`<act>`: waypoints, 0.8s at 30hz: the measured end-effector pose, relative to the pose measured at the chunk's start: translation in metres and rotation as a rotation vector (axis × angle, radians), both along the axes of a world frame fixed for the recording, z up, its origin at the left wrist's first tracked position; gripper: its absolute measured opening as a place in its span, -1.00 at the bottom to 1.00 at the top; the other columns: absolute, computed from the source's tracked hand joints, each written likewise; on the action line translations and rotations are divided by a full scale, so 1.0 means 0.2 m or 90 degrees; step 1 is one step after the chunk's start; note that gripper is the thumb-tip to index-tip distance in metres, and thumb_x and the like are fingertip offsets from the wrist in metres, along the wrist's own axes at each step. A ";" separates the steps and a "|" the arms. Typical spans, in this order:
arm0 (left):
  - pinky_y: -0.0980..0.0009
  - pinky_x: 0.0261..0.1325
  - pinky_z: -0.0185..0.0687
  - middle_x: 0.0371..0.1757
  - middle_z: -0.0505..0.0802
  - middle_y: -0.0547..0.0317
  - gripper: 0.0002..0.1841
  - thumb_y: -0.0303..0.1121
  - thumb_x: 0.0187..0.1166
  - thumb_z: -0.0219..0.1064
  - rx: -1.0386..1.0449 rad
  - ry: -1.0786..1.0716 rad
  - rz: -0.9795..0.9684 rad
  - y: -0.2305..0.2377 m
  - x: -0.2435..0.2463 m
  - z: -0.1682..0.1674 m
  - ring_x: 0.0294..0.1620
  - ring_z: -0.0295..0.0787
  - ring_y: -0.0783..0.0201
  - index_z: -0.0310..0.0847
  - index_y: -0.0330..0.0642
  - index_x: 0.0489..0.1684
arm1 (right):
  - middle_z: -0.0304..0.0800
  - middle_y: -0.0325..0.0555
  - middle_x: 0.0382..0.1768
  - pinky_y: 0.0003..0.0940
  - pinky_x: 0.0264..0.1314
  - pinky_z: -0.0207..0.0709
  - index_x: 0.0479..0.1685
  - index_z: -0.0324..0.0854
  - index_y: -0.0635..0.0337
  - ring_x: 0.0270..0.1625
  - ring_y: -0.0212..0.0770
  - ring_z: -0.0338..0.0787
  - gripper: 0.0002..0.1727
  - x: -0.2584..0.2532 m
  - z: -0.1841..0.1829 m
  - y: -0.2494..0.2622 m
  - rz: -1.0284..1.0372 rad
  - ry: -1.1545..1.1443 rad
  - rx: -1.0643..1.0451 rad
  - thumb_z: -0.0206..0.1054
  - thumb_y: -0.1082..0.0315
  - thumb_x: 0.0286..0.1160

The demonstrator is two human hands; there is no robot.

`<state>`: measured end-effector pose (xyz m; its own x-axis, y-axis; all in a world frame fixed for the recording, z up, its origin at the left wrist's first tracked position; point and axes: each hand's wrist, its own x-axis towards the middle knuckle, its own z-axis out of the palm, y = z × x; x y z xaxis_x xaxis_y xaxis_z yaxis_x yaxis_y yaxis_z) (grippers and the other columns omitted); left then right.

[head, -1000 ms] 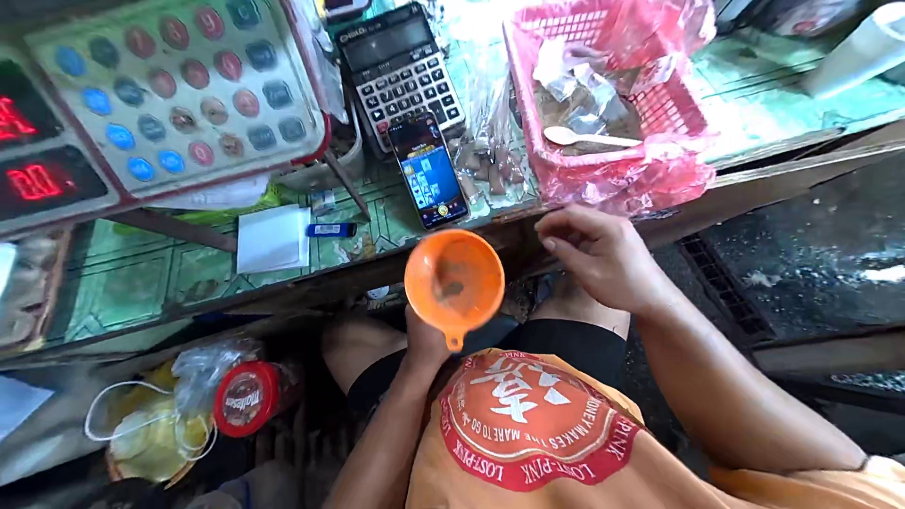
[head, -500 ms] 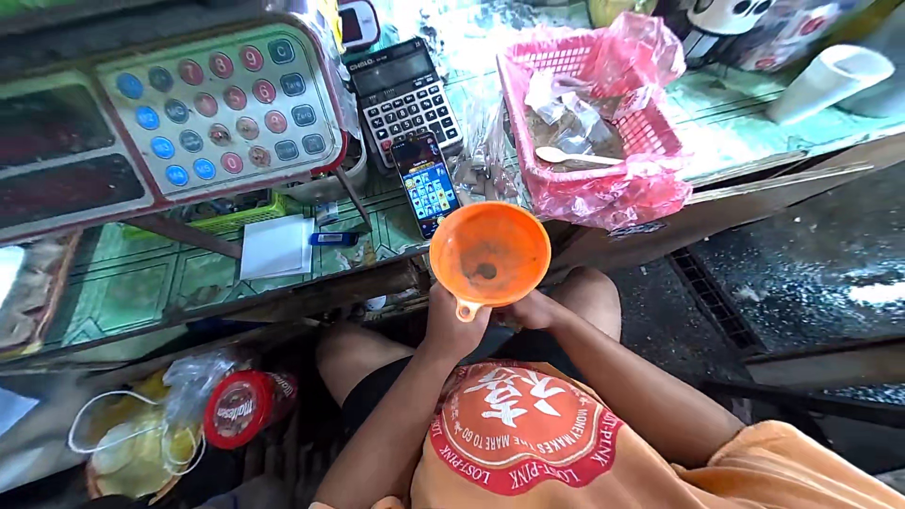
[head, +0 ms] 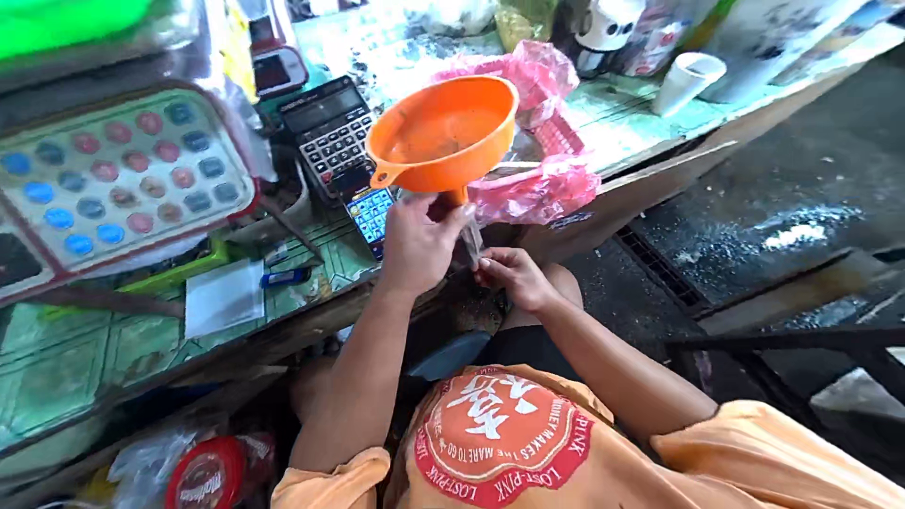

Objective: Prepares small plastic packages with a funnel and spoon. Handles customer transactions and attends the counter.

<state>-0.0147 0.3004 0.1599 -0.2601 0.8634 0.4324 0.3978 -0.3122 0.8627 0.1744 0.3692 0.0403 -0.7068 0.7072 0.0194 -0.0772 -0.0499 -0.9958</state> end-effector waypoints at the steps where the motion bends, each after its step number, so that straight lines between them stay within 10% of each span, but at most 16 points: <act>1: 0.37 -0.05 0.86 -0.21 0.88 0.19 -0.89 -0.43 0.55 0.47 0.006 -0.004 -0.004 -0.01 0.00 0.02 -0.21 0.85 0.39 0.76 -0.23 -0.10 | 0.83 -0.20 -0.36 -0.42 -0.18 0.68 -0.17 0.77 0.28 -0.32 -0.38 0.75 -0.70 -0.01 0.02 -0.02 -0.005 0.010 0.015 0.12 0.36 0.77; 24: 0.30 -0.11 0.81 -0.25 0.84 0.08 -0.90 -0.43 0.56 0.45 0.004 0.042 0.092 0.01 0.16 0.06 -0.27 0.81 0.32 0.76 -0.30 -0.20 | 0.82 -0.27 -0.44 -0.45 -0.24 0.71 -0.29 0.75 0.16 -0.39 -0.40 0.77 -0.71 0.01 -0.02 0.01 -0.072 0.004 0.062 0.13 0.37 0.74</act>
